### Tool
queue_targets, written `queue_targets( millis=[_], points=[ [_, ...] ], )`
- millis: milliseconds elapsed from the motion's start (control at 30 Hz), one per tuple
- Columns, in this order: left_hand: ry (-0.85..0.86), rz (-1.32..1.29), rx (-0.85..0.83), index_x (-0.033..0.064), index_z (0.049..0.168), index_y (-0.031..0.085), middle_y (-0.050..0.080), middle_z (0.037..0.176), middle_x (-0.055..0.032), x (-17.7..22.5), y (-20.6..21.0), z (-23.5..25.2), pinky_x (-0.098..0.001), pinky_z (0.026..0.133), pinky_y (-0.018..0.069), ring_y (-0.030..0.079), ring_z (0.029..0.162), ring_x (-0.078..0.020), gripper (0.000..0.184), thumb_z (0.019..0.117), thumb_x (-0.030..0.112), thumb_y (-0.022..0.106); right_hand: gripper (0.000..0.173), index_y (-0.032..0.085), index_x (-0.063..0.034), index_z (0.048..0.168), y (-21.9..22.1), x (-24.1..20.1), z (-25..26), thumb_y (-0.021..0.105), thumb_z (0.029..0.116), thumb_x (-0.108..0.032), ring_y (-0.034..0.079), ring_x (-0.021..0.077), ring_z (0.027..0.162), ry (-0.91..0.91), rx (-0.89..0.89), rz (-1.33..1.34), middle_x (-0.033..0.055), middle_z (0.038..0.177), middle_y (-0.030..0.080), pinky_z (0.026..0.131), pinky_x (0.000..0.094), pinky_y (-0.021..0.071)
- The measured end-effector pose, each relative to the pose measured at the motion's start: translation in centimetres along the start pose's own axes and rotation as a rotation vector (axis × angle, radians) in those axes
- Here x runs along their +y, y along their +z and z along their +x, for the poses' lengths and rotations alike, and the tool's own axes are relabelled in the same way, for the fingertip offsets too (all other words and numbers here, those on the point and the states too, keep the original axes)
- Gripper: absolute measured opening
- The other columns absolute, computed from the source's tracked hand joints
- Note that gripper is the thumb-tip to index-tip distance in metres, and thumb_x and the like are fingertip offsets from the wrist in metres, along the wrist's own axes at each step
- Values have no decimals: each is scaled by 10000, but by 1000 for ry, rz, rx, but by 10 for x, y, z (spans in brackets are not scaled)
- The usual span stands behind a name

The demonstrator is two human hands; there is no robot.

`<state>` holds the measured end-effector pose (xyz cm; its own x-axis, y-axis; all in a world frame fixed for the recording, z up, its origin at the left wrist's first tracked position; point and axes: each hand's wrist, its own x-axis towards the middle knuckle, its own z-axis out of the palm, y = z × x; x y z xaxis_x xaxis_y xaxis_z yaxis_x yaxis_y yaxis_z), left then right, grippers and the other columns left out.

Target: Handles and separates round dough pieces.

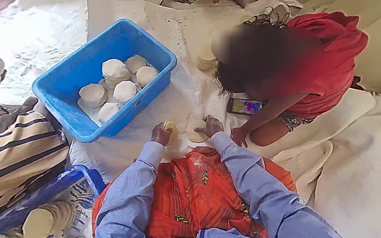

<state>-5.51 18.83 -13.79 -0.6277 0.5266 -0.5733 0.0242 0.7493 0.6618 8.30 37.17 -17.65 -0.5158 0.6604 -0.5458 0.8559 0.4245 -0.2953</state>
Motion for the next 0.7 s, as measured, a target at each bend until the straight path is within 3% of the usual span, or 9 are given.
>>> queue_targets(
  millis=[167,267,333,433,533,600,667,700],
  points=[
    [-33,-1,11,-62,1279,600,635,1249,-292,-4,-3,2,-579,1066,443,608,1213,-405,323,1026,139,608,698,708,-61,1146,1,0,14,888,706,-573,638,370,1179,77,-95,94,202,1206,688,968,628,488],
    [-53,26,6,-59,1280,603,631,1258,-294,-5,-3,3,-579,1071,438,602,1222,-408,330,1024,148,613,641,705,-56,1186,0,-4,8,897,748,-484,607,381,1231,-8,-102,97,207,1253,671,1009,631,464],
    [-66,43,6,-53,1275,612,637,1257,-287,-4,-2,2,-578,1071,440,604,1225,-408,332,1017,156,625,568,688,-34,1161,1,-8,0,890,781,-405,609,414,1195,-155,-52,54,236,1195,674,986,620,472],
    [-85,100,-17,-43,1262,627,641,1261,-272,2,0,0,-564,1079,436,599,1239,-392,330,1011,170,637,471,678,-19,1222,6,-15,-9,842,834,-229,646,433,1152,-393,-14,55,256,1153,696,1010,602,483],
    [-12,-20,9,-61,1265,617,642,1248,-283,4,0,-1,-547,1075,443,611,1215,-387,320,1005,124,646,383,707,-53,1228,1,-24,-24,782,903,-242,665,399,1129,-427,25,75,218,1120,725,1021,578,473],
    [92,-152,95,-72,1258,621,660,1211,-277,4,-8,-5,-525,1048,479,645,1159,-363,330,976,88,685,367,725,-55,1179,-6,-20,-36,819,869,-226,693,395,1054,-439,142,230,209,1063,740,968,602,500],
    [158,-81,140,-58,1196,665,686,1162,-251,5,-16,-5,-524,1032,495,660,1127,-345,377,881,101,798,415,725,-60,1200,-10,-13,-41,842,830,-207,712,404,1006,-439,222,302,213,1053,746,913,627,525],
    [148,46,121,-45,1144,690,692,1138,-248,6,-15,-3,-550,1028,489,657,1125,-362,392,841,150,843,448,711,-60,1233,-11,-14,-42,844,841,-233,702,416,1038,-397,177,260,223,1084,738,934,632,517]
  ],
)
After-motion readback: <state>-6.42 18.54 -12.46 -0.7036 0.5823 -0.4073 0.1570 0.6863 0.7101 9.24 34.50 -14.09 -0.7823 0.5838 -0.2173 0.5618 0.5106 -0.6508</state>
